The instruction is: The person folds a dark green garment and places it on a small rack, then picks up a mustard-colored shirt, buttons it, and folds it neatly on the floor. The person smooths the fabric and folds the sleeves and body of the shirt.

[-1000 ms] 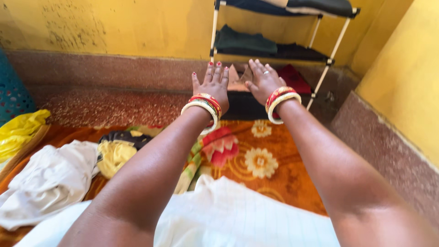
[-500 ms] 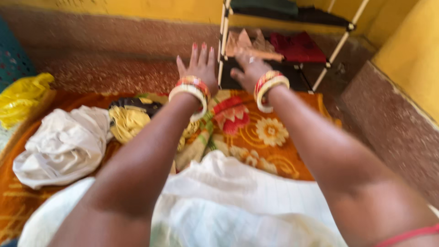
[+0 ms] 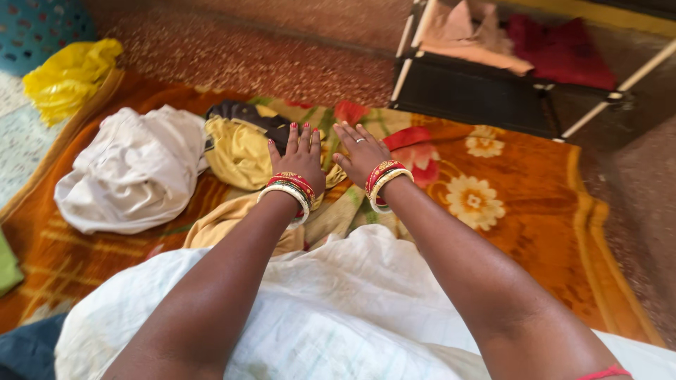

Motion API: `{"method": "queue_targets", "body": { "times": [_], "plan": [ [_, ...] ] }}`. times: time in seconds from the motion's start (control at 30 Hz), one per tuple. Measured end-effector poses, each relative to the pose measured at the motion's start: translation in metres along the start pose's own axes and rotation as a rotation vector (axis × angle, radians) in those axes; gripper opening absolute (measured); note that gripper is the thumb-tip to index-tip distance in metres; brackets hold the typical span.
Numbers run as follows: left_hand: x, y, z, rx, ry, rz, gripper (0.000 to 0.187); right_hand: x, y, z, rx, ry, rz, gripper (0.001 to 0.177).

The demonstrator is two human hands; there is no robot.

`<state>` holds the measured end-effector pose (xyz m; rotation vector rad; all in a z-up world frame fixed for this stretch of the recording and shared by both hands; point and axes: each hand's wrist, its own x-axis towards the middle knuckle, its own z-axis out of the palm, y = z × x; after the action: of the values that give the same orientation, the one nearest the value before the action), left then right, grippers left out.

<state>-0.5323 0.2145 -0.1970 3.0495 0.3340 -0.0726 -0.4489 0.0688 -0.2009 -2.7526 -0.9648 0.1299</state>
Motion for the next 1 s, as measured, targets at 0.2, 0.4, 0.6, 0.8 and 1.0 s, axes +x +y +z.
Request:
{"method": "queue_targets", "body": {
  "times": [0.2,0.4,0.6,0.8,1.0],
  "plan": [
    [-0.014,-0.045,0.031,-0.02,-0.085,-0.09,0.089,0.021,-0.045,0.042,0.036,-0.086,-0.06,0.068],
    [-0.011,-0.092,0.05,-0.008,-0.174,-0.169,0.089,0.039,-0.072,0.073,0.042,-0.15,-0.106,0.069],
    [-0.02,-0.143,0.072,-0.018,-0.264,-0.283,0.087,0.052,-0.087,0.111,0.031,-0.138,-0.217,0.068],
    [-0.018,-0.165,0.09,-0.176,-0.492,-0.438,0.073,0.045,-0.087,0.143,0.028,-0.227,-0.205,0.068],
    [-0.015,-0.171,0.114,-0.369,-0.17,-0.286,0.033,0.032,-0.085,0.16,0.136,-0.377,-0.119,0.092]
  ]
}}
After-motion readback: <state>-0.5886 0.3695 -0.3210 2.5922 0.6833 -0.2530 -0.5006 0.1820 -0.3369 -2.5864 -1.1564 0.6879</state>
